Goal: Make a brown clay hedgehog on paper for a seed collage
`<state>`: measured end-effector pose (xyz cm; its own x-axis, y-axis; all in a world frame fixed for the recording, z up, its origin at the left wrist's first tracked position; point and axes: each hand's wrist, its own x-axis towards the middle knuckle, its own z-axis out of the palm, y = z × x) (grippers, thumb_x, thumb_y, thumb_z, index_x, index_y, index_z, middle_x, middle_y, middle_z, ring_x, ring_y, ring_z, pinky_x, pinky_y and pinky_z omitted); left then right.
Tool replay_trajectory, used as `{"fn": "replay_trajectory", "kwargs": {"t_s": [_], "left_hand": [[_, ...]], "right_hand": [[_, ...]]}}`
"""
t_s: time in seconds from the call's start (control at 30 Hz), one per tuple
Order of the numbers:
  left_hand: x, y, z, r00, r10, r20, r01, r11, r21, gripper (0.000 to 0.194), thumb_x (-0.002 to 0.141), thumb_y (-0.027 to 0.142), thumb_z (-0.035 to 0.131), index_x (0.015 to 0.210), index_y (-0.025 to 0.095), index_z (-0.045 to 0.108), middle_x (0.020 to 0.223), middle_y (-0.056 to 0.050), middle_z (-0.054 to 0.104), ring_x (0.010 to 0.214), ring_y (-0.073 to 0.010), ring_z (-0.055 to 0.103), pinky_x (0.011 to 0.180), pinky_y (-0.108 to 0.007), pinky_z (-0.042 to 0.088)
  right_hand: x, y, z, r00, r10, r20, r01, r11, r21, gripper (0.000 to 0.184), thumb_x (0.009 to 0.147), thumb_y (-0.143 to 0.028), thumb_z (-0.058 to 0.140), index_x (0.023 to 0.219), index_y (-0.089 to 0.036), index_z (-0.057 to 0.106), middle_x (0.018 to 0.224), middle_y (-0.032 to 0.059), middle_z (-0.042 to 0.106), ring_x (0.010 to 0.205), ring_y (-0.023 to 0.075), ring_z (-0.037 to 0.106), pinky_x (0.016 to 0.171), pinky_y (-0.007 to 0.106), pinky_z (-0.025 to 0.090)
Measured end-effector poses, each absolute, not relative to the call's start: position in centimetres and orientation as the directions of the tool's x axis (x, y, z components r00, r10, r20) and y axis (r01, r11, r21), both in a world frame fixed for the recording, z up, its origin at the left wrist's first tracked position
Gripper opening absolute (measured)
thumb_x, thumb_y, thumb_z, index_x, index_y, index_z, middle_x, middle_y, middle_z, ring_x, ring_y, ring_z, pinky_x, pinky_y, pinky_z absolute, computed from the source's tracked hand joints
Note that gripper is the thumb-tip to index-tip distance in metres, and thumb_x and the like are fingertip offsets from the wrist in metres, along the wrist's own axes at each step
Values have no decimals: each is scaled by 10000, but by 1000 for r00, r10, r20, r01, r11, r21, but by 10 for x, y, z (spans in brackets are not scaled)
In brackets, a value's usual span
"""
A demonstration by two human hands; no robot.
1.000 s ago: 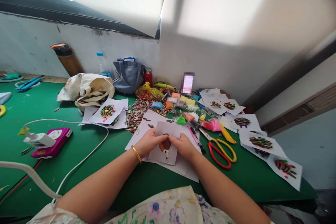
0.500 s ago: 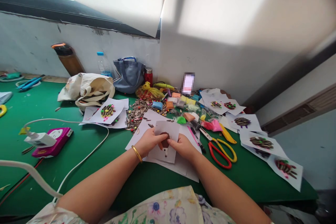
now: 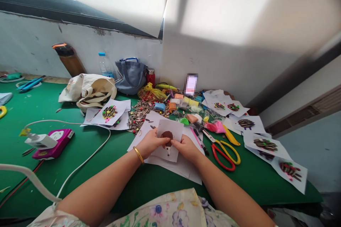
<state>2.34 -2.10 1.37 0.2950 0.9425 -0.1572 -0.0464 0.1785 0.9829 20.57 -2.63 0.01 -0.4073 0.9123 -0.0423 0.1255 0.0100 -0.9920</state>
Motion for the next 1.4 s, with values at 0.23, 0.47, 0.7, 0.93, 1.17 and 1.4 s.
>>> {"fn": "replay_trajectory", "kwargs": {"t_s": [0.23, 0.47, 0.7, 0.93, 1.17, 1.4], "left_hand": [[21, -19, 17, 268, 953, -143, -7, 151, 989, 254, 700, 318, 756, 833, 128, 652, 671, -33, 693, 613, -153, 608, 618, -253, 455], [20, -20, 17, 294, 950, -109, -33, 124, 992, 270, 753, 398, 729, 770, 142, 646, 714, -44, 702, 673, -164, 626, 649, -246, 464], [19, -20, 20, 293, 947, -136, -108, 174, 979, 291, 787, 440, 703, 770, 161, 620, 629, -8, 667, 568, -131, 578, 576, -225, 434], [19, -17, 16, 249, 953, -172, -112, 204, 972, 342, 809, 482, 655, 701, 161, 605, 681, -19, 670, 583, -136, 580, 567, -232, 427], [20, -20, 26, 250, 955, -162, -105, 193, 975, 307, 782, 429, 691, 681, 161, 580, 638, -6, 642, 555, -117, 544, 537, -214, 404], [20, -20, 23, 290, 944, -154, -143, 202, 969, 294, 797, 451, 674, 811, 168, 599, 586, -12, 659, 604, -163, 610, 610, -244, 464]], "right_hand": [[207, -24, -4, -371, 929, -1, 86, 33, -996, 356, 833, -445, 612, 996, -134, 676, 960, 80, 707, 863, 219, 637, 803, 352, 498], [207, -23, -8, -379, 925, 18, 47, 39, -998, 382, 844, -449, 609, 1065, -145, 679, 1024, 86, 718, 934, 249, 657, 849, 376, 505], [209, -23, -6, -362, 931, 41, 59, 67, -996, 389, 840, -439, 624, 1096, -152, 682, 1094, 95, 711, 1020, 285, 643, 930, 428, 480], [210, -21, -8, -324, 946, 1, 26, 10, -1000, 411, 827, -465, 640, 1095, -155, 680, 1099, 92, 709, 1025, 287, 645, 907, 413, 493], [209, -23, -7, -340, 941, 7, 52, 26, -998, 420, 821, -469, 639, 1086, -146, 675, 1114, 106, 705, 1022, 290, 647, 906, 414, 496], [209, -23, -8, -387, 921, 34, 93, 76, -993, 403, 851, -427, 604, 1132, -143, 659, 1130, 107, 700, 1043, 287, 638, 945, 431, 476]]}}
